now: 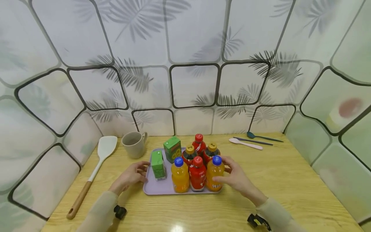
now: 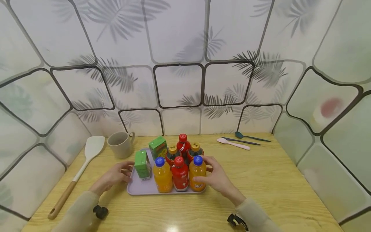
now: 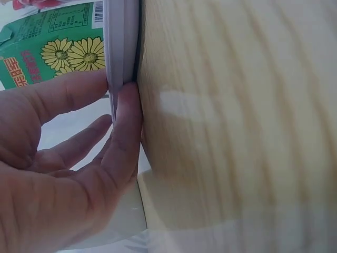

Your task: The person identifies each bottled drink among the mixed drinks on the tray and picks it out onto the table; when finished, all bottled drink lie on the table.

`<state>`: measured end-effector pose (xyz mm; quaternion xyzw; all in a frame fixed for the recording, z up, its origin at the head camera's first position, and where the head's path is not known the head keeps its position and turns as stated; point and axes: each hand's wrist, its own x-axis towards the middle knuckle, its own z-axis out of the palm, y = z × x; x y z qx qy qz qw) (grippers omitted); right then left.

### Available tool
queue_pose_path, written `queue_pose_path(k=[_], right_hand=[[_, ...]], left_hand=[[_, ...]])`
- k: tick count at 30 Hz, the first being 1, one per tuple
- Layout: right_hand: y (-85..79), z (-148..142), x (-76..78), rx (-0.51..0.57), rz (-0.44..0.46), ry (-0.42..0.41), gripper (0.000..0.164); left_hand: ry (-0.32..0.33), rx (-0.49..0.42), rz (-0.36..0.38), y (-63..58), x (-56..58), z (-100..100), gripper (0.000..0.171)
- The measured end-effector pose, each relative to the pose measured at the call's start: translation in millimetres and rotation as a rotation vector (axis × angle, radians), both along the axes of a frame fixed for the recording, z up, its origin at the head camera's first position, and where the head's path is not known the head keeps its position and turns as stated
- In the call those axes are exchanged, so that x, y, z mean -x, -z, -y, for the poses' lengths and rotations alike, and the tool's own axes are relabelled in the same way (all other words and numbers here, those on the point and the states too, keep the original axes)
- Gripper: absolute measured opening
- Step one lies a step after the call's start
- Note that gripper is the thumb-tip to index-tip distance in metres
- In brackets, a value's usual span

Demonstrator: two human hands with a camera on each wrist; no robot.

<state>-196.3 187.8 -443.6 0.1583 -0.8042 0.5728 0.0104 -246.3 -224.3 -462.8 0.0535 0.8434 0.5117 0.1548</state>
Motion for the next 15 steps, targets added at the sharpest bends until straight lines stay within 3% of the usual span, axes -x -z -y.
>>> queue_pose_path(k=[8,15], right_hand=[[0.1,-1.0,2.2,0.000,0.043,0.004,0.070],[-0.1,-0.8,0.9,0.008,0.042,0.023,0.068]], left_hand=[[-0.011,-0.054,0.040,-0.3,0.3,1.5,0.071],[-0.022,-0.038,0.072,-0.6,0.0,-2.0,0.072]])
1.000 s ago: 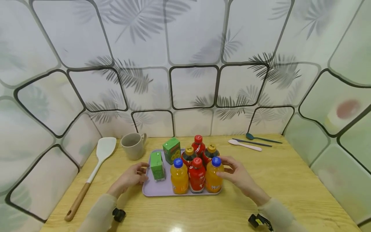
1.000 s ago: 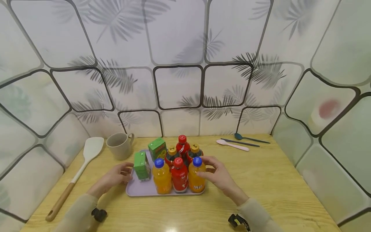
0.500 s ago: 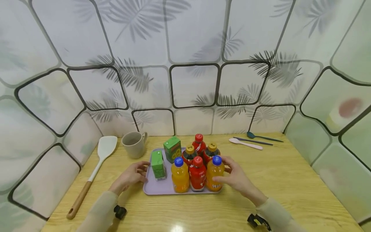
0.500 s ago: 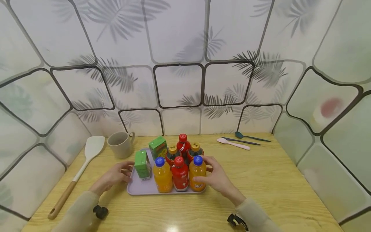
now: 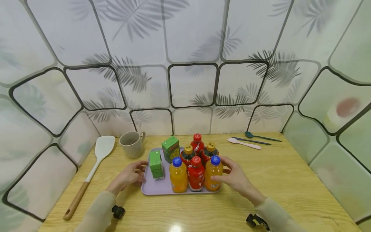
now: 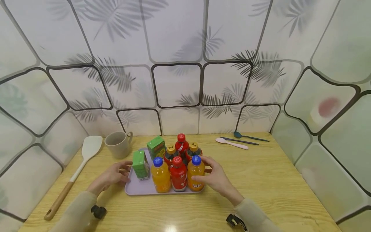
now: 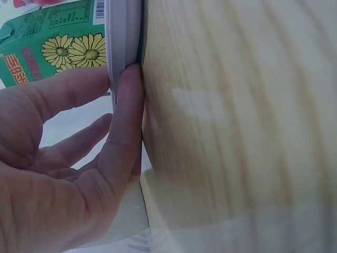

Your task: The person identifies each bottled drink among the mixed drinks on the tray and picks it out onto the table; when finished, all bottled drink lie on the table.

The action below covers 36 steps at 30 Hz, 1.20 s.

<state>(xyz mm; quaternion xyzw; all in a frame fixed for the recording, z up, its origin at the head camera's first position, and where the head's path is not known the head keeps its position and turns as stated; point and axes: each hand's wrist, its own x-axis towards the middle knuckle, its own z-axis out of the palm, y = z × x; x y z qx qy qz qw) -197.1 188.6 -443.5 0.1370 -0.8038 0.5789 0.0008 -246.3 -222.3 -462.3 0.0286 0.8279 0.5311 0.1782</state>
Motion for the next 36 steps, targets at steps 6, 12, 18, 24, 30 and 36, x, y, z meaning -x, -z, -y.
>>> queue_pose_path(k=[6,12,18,24,30,36], right_hand=[[0.5,-0.2,-2.4,0.006,-0.028,0.027,0.066],[-4.8,-2.6,-1.7,-0.009,-0.082,0.028,0.061],[-8.7,-10.0,-1.9,0.033,-0.111,0.063,0.059],[-12.6,-20.6,-4.6,0.073,-0.220,0.076,0.055],[-19.0,-29.7,-1.9,0.144,-0.283,0.069,0.053],[-25.0,-43.4,0.9,0.135,-0.293,0.096,0.054]], left_hand=[[0.007,-0.003,-0.012,5.1,1.8,1.5,0.072],[0.011,-0.024,-0.030,-0.8,-2.6,4.1,0.071],[0.007,-0.011,-0.021,-2.2,-2.1,2.2,0.074],[-0.009,0.008,-0.006,-0.2,-1.7,-1.1,0.076],[0.013,0.009,-0.035,0.0,-3.0,1.1,0.076],[0.015,0.014,-0.032,-1.5,-0.4,0.7,0.075]])
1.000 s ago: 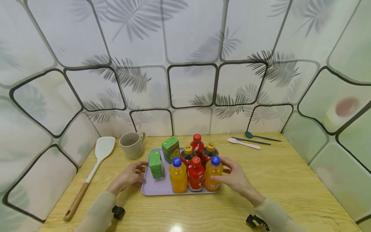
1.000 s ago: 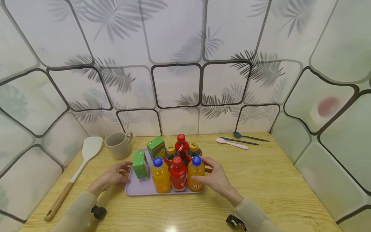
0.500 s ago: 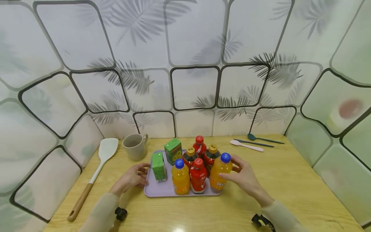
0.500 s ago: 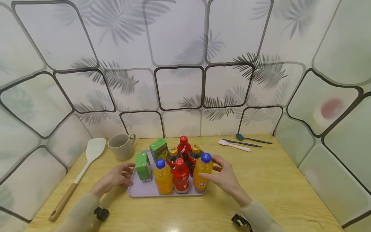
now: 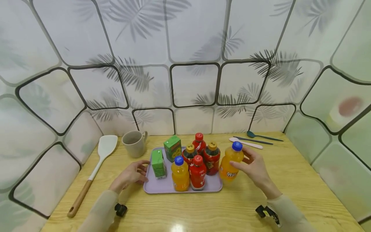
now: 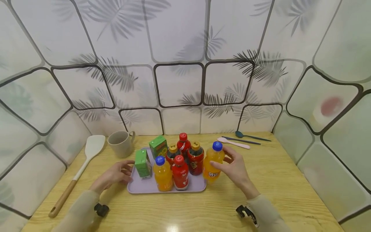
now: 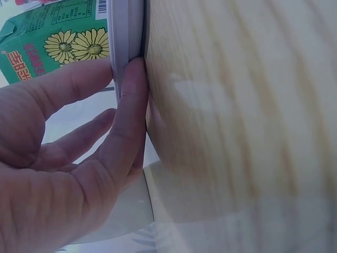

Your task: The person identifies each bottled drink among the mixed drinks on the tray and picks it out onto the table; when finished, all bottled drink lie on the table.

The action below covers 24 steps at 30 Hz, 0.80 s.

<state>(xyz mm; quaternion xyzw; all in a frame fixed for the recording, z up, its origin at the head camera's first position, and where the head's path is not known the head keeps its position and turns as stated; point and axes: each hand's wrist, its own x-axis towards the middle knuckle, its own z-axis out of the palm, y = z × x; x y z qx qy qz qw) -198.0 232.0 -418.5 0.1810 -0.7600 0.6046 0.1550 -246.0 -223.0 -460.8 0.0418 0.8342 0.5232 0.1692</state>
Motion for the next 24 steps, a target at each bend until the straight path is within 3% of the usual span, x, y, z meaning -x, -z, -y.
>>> queue_pose_path(k=[6,15,24], right_hand=[[0.2,-15.4,0.3,-0.011,0.049,0.079,0.056],[-1.3,-38.7,6.7,-0.101,0.179,0.276,0.062],[-5.3,-56.3,10.4,-0.153,0.297,0.368,0.071]], left_hand=[[-0.003,0.020,0.013,0.1,1.1,1.2,0.076],[-0.004,0.018,0.022,0.8,1.3,0.4,0.076],[-0.002,0.018,0.025,-1.9,0.6,-0.6,0.077]])
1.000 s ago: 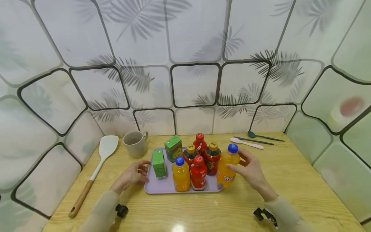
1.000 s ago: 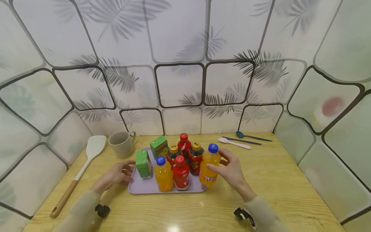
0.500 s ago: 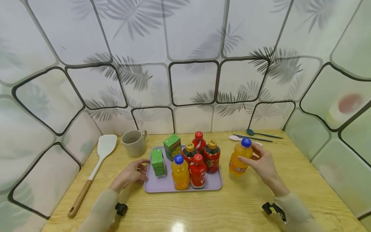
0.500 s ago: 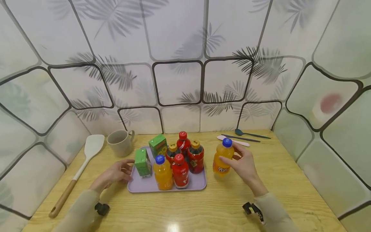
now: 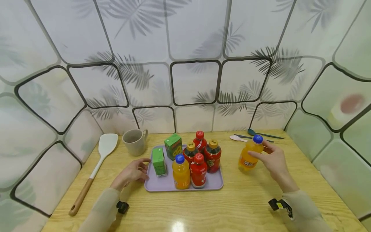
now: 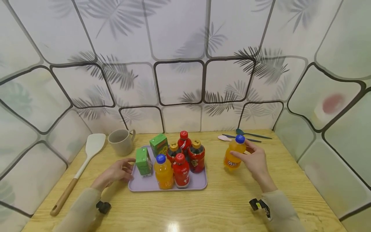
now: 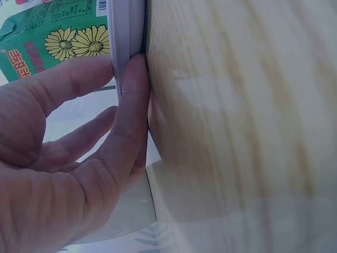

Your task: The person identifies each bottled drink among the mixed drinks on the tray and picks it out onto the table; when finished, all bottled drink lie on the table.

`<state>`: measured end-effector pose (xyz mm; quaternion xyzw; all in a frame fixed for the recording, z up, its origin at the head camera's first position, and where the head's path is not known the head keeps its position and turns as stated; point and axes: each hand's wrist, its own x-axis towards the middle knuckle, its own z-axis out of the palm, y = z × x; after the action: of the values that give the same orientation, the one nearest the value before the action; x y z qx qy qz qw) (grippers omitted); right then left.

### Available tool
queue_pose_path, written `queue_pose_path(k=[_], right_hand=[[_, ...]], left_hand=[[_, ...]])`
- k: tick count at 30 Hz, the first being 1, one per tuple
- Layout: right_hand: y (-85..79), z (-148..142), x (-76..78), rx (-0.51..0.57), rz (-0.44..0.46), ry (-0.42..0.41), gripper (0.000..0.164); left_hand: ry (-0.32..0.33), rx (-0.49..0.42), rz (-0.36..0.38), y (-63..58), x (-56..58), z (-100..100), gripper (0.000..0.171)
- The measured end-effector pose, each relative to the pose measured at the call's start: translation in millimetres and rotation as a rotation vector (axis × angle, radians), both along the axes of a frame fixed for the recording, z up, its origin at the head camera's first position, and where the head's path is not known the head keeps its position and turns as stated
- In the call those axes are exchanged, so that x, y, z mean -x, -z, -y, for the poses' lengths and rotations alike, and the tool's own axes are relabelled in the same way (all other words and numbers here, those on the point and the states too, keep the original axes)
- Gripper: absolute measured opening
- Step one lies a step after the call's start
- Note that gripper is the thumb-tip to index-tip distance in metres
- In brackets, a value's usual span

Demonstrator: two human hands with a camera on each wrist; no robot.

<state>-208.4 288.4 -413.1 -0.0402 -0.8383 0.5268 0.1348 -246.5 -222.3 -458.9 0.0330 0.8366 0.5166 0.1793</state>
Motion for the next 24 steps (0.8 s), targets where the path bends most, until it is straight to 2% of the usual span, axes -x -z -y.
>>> queue_pose_path(k=[9,13,18,24], right_hand=[[2.3,-25.6,7.5,-0.026,0.034,0.005,0.076],[3.3,-40.1,11.9,-0.061,0.086,0.014,0.079],[2.0,-56.2,13.9,-0.020,0.145,-0.025,0.083],[2.7,-72.2,17.8,0.001,0.140,-0.037,0.084]], left_hand=[[-0.001,0.012,-0.020,2.3,-1.3,-1.4,0.074],[-0.009,0.024,-0.011,1.2,-0.3,-3.5,0.075],[-0.010,0.034,-0.004,2.1,0.7,-4.0,0.076],[-0.006,0.034,-0.007,2.2,0.8,-3.0,0.075]])
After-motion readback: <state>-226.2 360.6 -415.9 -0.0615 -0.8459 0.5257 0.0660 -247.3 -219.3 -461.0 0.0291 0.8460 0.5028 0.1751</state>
